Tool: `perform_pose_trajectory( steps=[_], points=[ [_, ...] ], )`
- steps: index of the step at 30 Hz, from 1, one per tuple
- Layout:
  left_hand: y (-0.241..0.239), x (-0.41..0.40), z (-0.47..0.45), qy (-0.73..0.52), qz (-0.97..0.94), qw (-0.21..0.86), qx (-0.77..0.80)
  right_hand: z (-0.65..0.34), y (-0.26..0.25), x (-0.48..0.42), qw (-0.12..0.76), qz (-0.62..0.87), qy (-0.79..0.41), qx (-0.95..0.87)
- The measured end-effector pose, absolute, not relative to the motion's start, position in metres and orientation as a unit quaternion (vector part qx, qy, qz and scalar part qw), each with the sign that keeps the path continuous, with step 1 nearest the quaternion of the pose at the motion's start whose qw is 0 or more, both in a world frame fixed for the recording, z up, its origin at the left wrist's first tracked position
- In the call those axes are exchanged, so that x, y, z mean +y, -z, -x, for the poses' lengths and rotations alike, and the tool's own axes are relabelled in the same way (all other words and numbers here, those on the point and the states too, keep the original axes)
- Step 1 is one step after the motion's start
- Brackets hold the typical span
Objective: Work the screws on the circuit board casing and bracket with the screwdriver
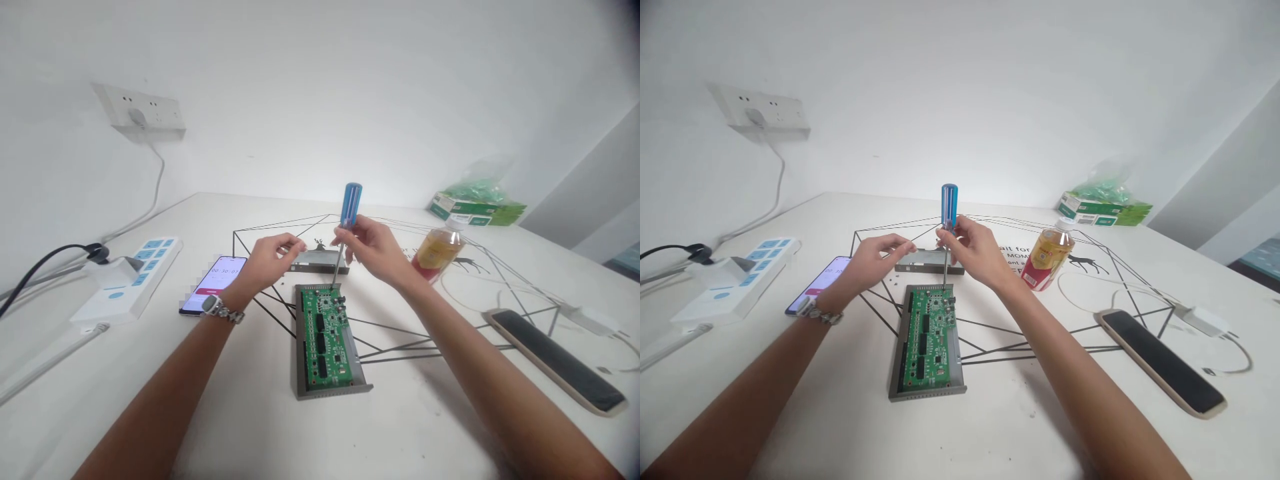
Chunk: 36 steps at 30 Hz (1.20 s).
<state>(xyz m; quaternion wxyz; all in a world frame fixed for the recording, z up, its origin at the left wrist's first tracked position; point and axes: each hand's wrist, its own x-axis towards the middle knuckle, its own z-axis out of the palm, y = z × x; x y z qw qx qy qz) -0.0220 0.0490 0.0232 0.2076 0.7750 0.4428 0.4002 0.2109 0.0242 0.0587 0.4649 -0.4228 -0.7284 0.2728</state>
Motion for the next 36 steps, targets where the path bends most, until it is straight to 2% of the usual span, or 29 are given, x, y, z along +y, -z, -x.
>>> perform_pose_trajectory(
  steps=[3,6,9,15,20,31,36],
  points=[
    [-0.021,0.057,0.049,-0.326,-0.796,0.173,0.480,-0.205,-0.059,0.020,0.506,0.407,-0.299,-0.699],
    [-0.012,0.061,0.064,-0.255,-0.817,0.179,0.486,-0.197,-0.059,0.016,0.570,0.383,-0.290,-0.666],
    [-0.007,0.061,0.069,-0.217,-0.821,0.181,0.496,-0.187,-0.048,0.018,0.593,0.361,-0.323,-0.642],
    [-0.004,0.065,0.075,-0.208,-0.817,0.168,0.512,-0.167,-0.014,0.025,0.561,0.363,-0.371,-0.645],
    [0.002,0.070,0.078,-0.209,-0.822,0.161,0.505,-0.160,-0.005,0.027,0.556,0.355,-0.393,-0.641],
    [-0.004,0.064,0.068,-0.210,-0.802,0.214,0.516,-0.170,-0.032,0.023,0.604,0.324,-0.392,-0.614],
    [-0.011,0.059,0.065,-0.208,-0.815,0.202,0.502,-0.170,-0.040,0.020,0.615,0.313,-0.402,-0.602]
  ],
)
